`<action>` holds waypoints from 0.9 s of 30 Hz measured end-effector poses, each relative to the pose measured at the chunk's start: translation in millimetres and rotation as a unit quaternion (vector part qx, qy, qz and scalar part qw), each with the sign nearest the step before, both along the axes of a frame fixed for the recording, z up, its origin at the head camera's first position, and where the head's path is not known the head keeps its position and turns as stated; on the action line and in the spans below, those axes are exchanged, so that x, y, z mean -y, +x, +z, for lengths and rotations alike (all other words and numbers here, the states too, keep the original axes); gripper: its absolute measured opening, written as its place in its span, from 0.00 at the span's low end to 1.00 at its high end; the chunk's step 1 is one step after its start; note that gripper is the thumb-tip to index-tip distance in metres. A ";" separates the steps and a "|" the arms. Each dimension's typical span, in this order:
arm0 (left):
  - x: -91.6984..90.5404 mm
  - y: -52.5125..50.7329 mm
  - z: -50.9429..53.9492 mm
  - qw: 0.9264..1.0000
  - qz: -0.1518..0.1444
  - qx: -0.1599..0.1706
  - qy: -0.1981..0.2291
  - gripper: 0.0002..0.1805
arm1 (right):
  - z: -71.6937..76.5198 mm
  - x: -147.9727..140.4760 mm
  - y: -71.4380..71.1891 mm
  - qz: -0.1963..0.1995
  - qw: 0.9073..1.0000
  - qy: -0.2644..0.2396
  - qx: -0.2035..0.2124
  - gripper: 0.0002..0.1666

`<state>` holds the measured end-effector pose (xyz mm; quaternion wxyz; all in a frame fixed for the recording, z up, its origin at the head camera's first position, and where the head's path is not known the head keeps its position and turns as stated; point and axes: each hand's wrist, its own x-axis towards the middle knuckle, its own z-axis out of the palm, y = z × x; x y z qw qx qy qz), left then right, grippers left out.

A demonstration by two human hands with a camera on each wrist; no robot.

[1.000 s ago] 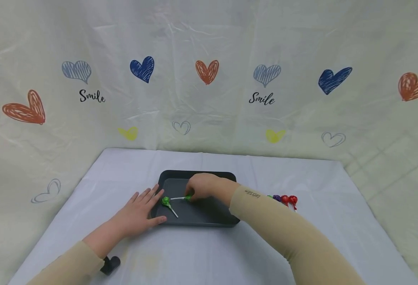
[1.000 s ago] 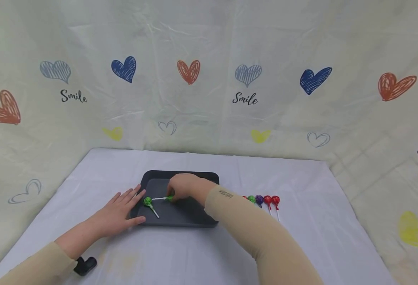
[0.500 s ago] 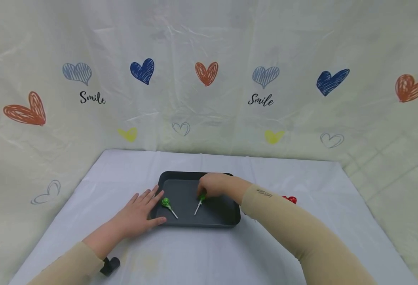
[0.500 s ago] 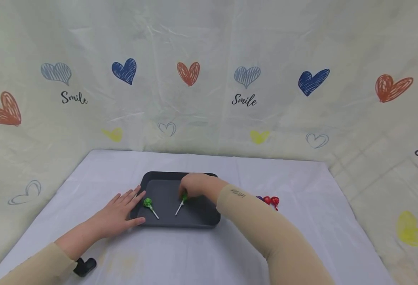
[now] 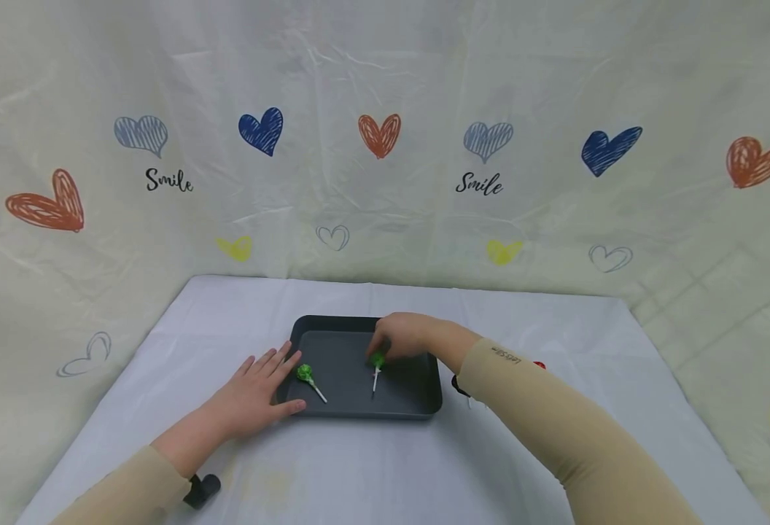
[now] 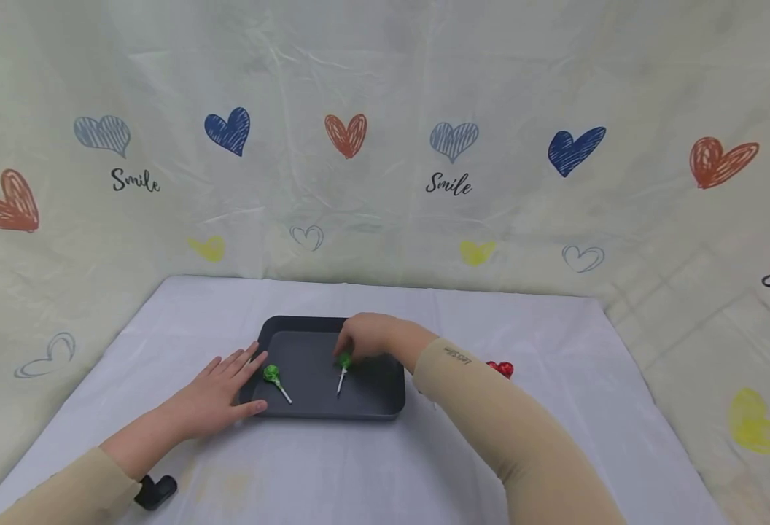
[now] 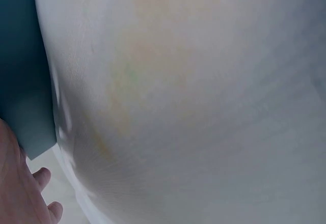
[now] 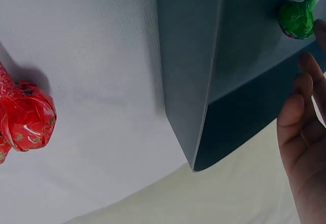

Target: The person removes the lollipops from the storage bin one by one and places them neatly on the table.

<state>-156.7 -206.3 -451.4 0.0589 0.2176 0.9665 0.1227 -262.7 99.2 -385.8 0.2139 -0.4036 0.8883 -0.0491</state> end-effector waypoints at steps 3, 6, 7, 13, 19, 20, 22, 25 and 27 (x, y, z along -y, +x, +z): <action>-0.4 1.1 2.3 1.000 -0.001 -0.001 0.004 0.51 | 1.2 -1.0 -1.4 -0.014 1.000 -0.006 0.009 0.16; 0.2 1.1 2.0 1.000 -0.001 -0.002 0.003 0.51 | -0.1 -1.4 -2.8 -0.028 0.999 -0.010 0.020 0.17; 0.6 0.8 0.8 1.000 -0.002 -0.003 0.005 0.51 | -0.9 -1.6 -3.3 -0.033 0.999 -0.010 0.024 0.17; 3.8 -2.9 -9.7 1.000 0.001 -0.010 0.008 0.51 | -5.5 -2.4 -6.2 -0.059 0.997 -0.015 0.040 0.17; 3.8 -3.2 -9.6 1.000 0.004 -0.009 0.006 0.52 | -11.5 -1.0 -9.4 -0.076 0.996 -0.015 0.048 0.15; 3.7 -3.0 -9.1 1.000 0.002 -0.010 0.007 0.51 | -12.7 -0.8 -9.9 -0.077 0.996 -0.015 0.050 0.15; 3.9 -3.3 -9.9 1.000 -0.003 -0.015 0.013 0.51 | -15.5 -0.6 -11.3 -0.077 0.996 -0.014 0.051 0.14; 3.7 -2.9 -8.8 1.000 -0.007 -0.016 0.015 0.51 | -19.1 -0.8 -12.2 -0.079 0.996 -0.010 0.050 0.14; 3.9 -2.9 -9.4 1.000 -0.007 -0.017 0.015 0.51 | -21.0 -0.6 -12.3 -0.082 0.995 -0.010 0.052 0.14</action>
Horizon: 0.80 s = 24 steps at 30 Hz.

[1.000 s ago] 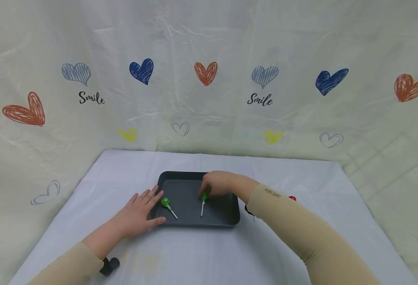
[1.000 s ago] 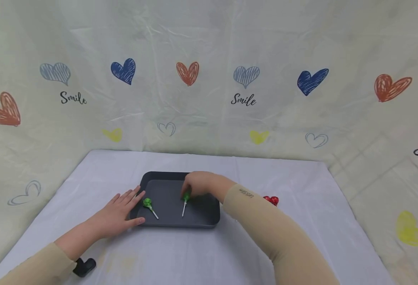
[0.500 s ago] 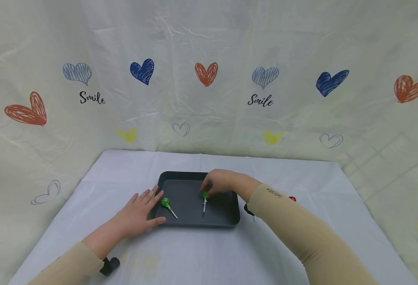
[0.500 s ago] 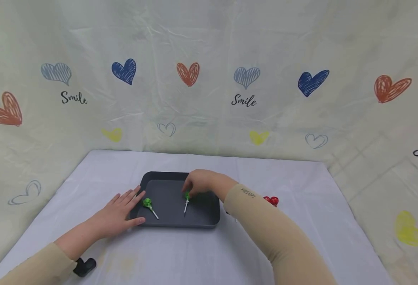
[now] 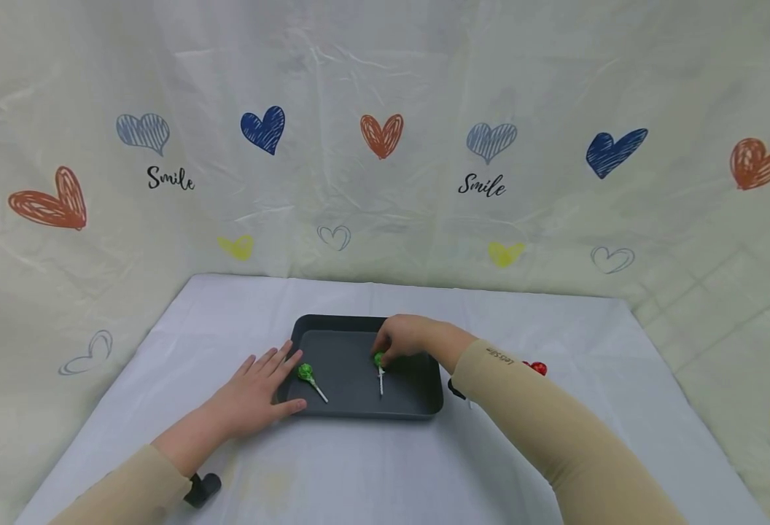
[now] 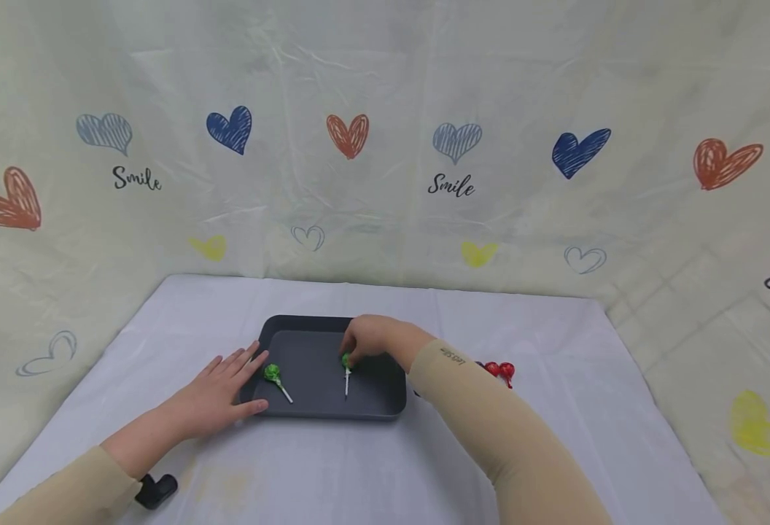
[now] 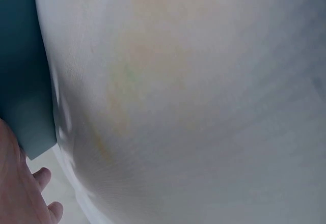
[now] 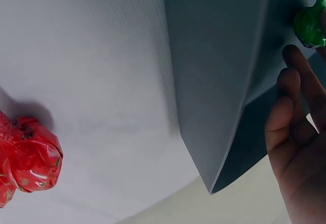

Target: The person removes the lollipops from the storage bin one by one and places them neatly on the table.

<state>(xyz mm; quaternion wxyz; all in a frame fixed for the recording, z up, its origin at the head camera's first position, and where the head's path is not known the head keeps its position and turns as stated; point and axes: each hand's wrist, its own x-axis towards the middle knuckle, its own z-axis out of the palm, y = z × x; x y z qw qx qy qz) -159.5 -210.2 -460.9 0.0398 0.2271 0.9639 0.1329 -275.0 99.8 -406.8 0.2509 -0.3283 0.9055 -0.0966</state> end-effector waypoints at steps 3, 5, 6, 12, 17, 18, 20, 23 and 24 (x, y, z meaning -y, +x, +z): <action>0.0 -0.1 -0.5 1.000 0.001 0.001 -0.002 0.51 | -1.8 0.0 1.0 -0.004 1.000 -0.001 0.001 0.15; -0.1 -0.5 -1.1 1.000 0.004 0.002 -0.004 0.51 | -2.1 0.5 2.0 -0.007 1.000 -0.002 0.000 0.15; -0.2 -0.6 -1.0 1.000 0.005 0.003 -0.006 0.51 | -2.4 0.4 2.5 -0.005 1.000 0.000 -0.004 0.15; -1.3 0.6 2.2 1.000 0.006 0.005 -0.013 0.51 | -1.6 -2.9 4.6 0.001 1.000 0.000 -0.019 0.16; -1.7 1.1 3.3 1.000 0.004 0.009 -0.012 0.52 | 5.5 -7.4 6.4 -0.006 1.000 -0.023 -0.017 0.15; -1.5 0.8 2.9 1.000 0.005 0.011 -0.012 0.52 | 7.3 -8.1 6.8 -0.007 0.999 -0.028 -0.017 0.15; -0.6 0.3 0.8 1.000 0.007 0.012 -0.017 0.52 | 10.4 -9.9 7.2 -0.009 0.999 -0.035 -0.019 0.16; 0.1 0.1 -0.9 1.000 0.009 0.009 -0.018 0.52 | 13.6 -13.7 7.0 -0.011 0.999 -0.042 -0.023 0.16; 0.2 -0.2 -1.5 1.000 0.011 0.008 -0.018 0.52 | 14.4 -15.4 6.7 -0.013 0.999 -0.043 -0.025 0.16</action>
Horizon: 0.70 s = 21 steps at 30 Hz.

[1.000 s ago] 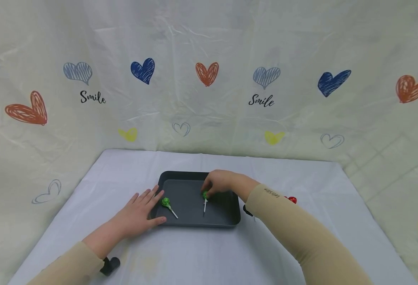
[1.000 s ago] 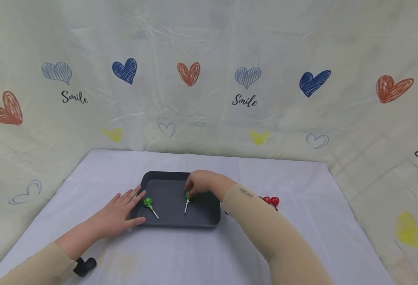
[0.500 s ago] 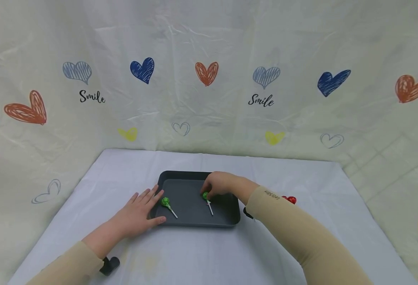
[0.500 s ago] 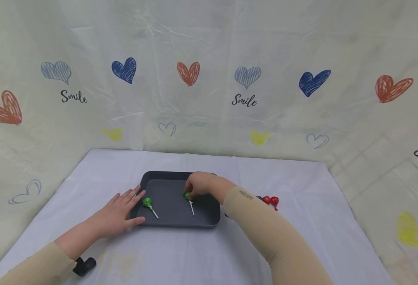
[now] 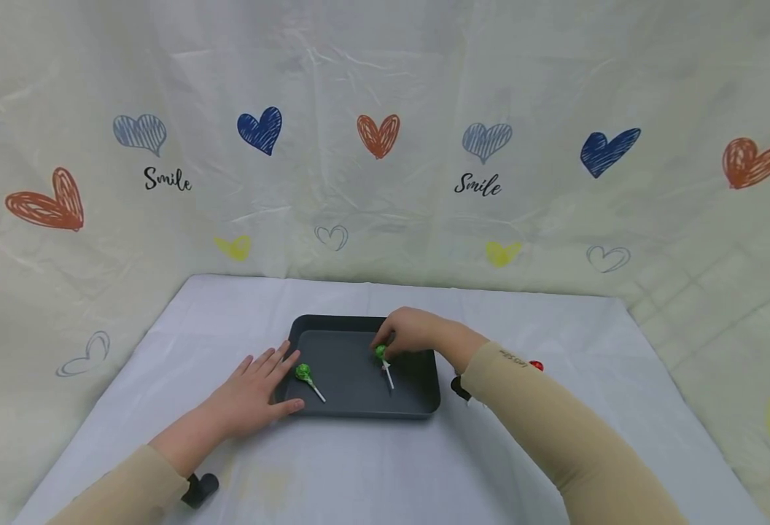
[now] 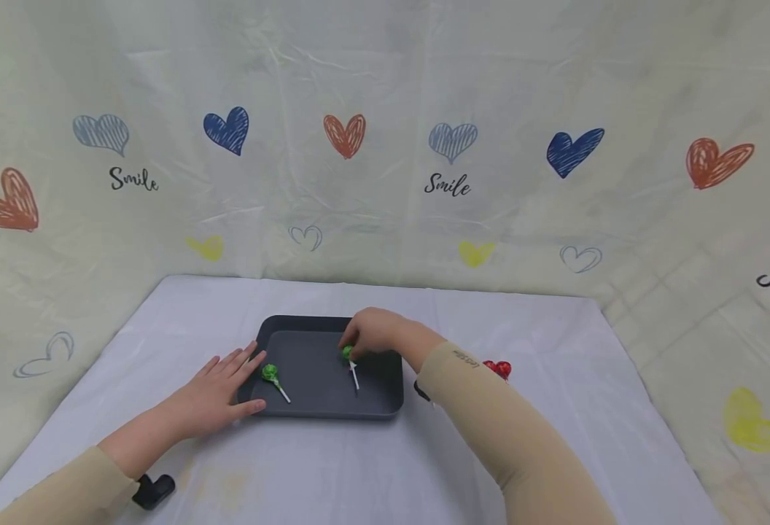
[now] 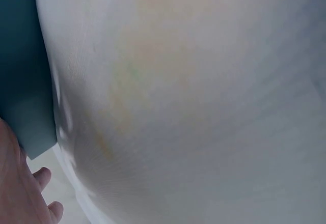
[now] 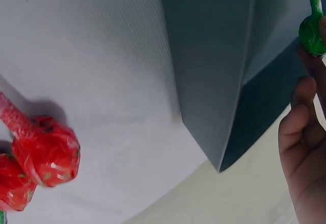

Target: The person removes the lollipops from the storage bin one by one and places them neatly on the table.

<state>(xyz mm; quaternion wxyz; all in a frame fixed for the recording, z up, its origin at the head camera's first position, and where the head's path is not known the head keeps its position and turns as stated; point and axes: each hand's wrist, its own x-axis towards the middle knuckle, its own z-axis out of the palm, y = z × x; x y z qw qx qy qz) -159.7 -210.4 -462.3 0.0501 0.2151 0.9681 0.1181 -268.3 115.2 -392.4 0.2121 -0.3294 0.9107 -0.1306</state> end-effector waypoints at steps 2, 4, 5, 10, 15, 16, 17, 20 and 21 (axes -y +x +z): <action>0.3 -0.2 -1.0 1.000 0.001 -0.003 0.001 0.52 | 1.3 -4.1 -0.9 -0.006 1.000 -0.003 -0.004 0.16; 0.4 -0.6 -1.7 1.000 0.003 -0.002 -0.002 0.52 | 2.5 -9.1 -1.9 -0.013 1.000 -0.007 -0.007 0.16; 0.5 -0.5 -1.6 1.000 0.002 -0.003 -0.001 0.52 | 3.4 -11.8 -2.2 -0.017 1.000 -0.010 -0.007 0.17; -0.5 2.6 5.5 1.000 -0.008 -0.003 0.007 0.51 | 12.1 -26.8 -1.3 -0.037 0.999 -0.037 0.001 0.18; -2.9 5.1 12.2 1.000 -0.006 0.007 0.009 0.51 | 18.0 -49.0 2.3 -0.058 0.997 -0.056 -0.002 0.18; -3.4 5.3 12.7 1.000 -0.006 0.008 0.008 0.51 | 18.4 -54.5 3.1 -0.062 0.996 -0.057 -0.004 0.18; -4.0 5.5 13.0 1.000 -0.005 0.009 0.004 0.51 | 19.1 -60.1 4.0 -0.067 0.996 -0.058 -0.005 0.18; -4.3 5.7 13.3 1.000 -0.005 0.009 -0.005 0.52 | 20.4 -78.1 6.3 -0.080 0.995 -0.062 -0.009 0.18; -4.3 5.7 13.0 1.000 -0.004 0.009 -0.010 0.52 | 20.6 -84.6 6.8 -0.086 0.994 -0.064 -0.008 0.18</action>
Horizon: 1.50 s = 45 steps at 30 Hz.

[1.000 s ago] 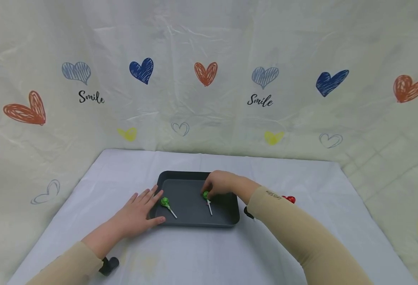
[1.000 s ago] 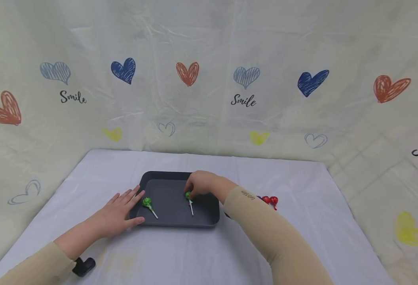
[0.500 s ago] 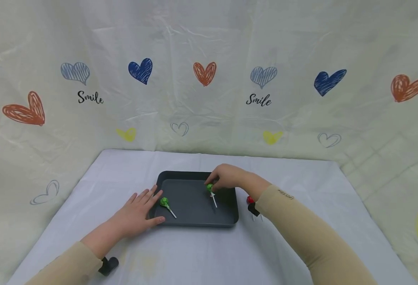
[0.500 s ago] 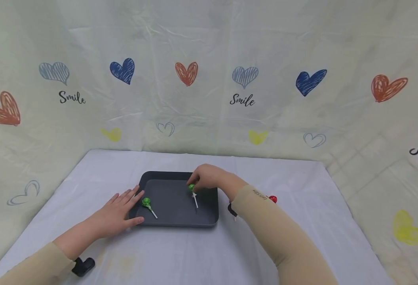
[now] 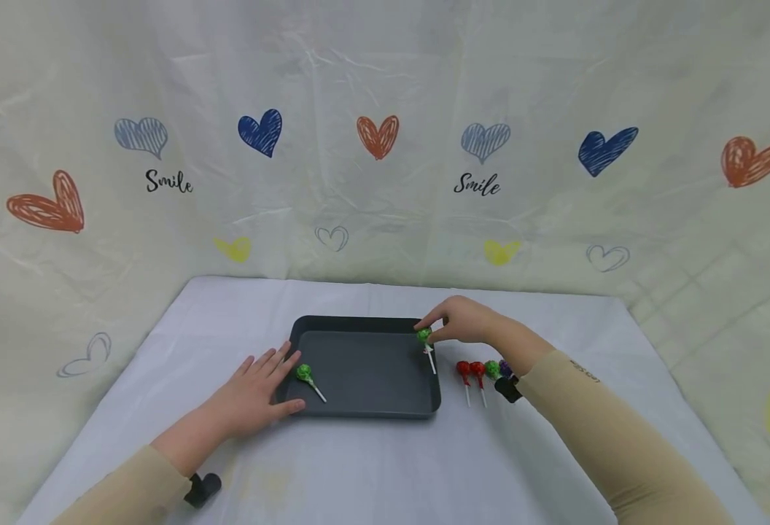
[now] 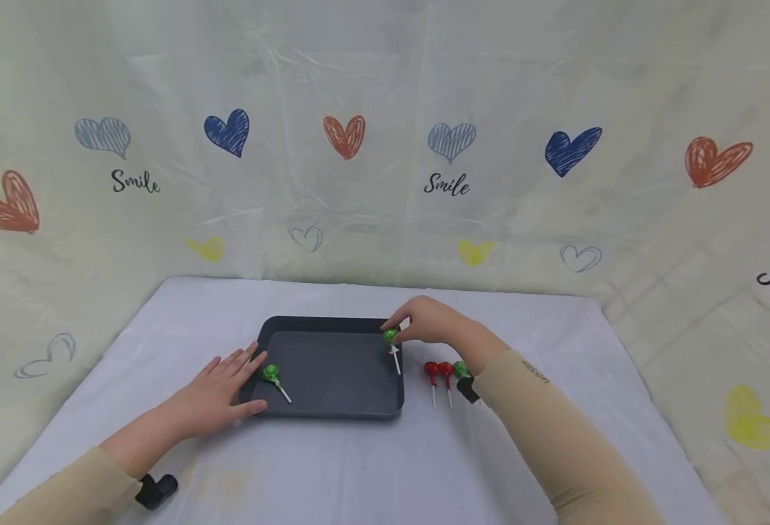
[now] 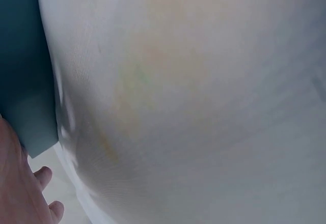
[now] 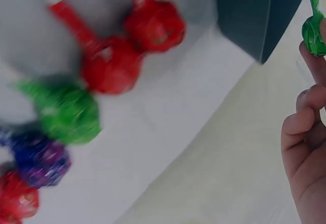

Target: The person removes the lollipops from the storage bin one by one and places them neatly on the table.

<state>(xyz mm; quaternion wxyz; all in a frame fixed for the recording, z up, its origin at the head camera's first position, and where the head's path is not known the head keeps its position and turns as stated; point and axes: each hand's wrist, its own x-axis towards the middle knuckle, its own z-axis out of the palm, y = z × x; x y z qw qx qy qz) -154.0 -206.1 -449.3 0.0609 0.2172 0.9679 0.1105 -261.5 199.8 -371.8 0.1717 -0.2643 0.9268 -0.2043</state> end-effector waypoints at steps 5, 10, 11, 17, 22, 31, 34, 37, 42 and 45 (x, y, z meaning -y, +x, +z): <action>0.2 -2.4 -3.6 1.000 0.000 -0.006 0.000 0.51 | -0.5 -34.4 2.8 -0.039 0.999 -0.013 0.011 0.18; -0.7 -2.2 -1.5 1.000 0.000 0.004 -0.002 0.51 | -6.1 -69.4 8.3 -0.066 0.998 -0.016 0.015 0.19; -0.4 -2.3 -2.0 1.000 0.000 0.003 -0.001 0.51 | -7.0 -76.4 9.7 -0.072 0.997 -0.014 0.018 0.19; 0.3 -3.9 -4.1 1.000 0.002 0.001 -0.001 0.51 | -11.2 -120.4 19.4 -0.106 0.994 0.006 0.027 0.19; 0.8 -5.7 -7.7 1.000 -0.001 -0.003 0.003 0.51 | -14.2 -157.1 31.3 -0.123 0.992 0.024 0.027 0.20; 1.8 -4.5 -6.0 1.000 -0.002 0.001 0.009 0.51 | -17.1 -195.5 44.2 -0.133 0.990 0.041 0.029 0.21; 2.5 -4.0 -6.1 1.000 0.000 0.000 0.008 0.51 | -20.5 -199.5 43.9 -0.131 0.990 0.043 0.036 0.21; 2.2 -4.2 -6.3 1.000 0.000 0.000 0.010 0.52 | -26.2 -202.3 42.9 -0.133 0.989 0.042 0.048 0.21; 1.8 -5.5 -7.4 1.000 -0.003 -0.005 0.012 0.52 | -38.0 -205.2 40.0 -0.151 0.985 0.050 0.064 0.19; 2.4 -6.2 -9.1 1.000 -0.003 -0.006 0.013 0.52 | -43.0 -205.9 39.2 -0.157 0.984 0.054 0.062 0.18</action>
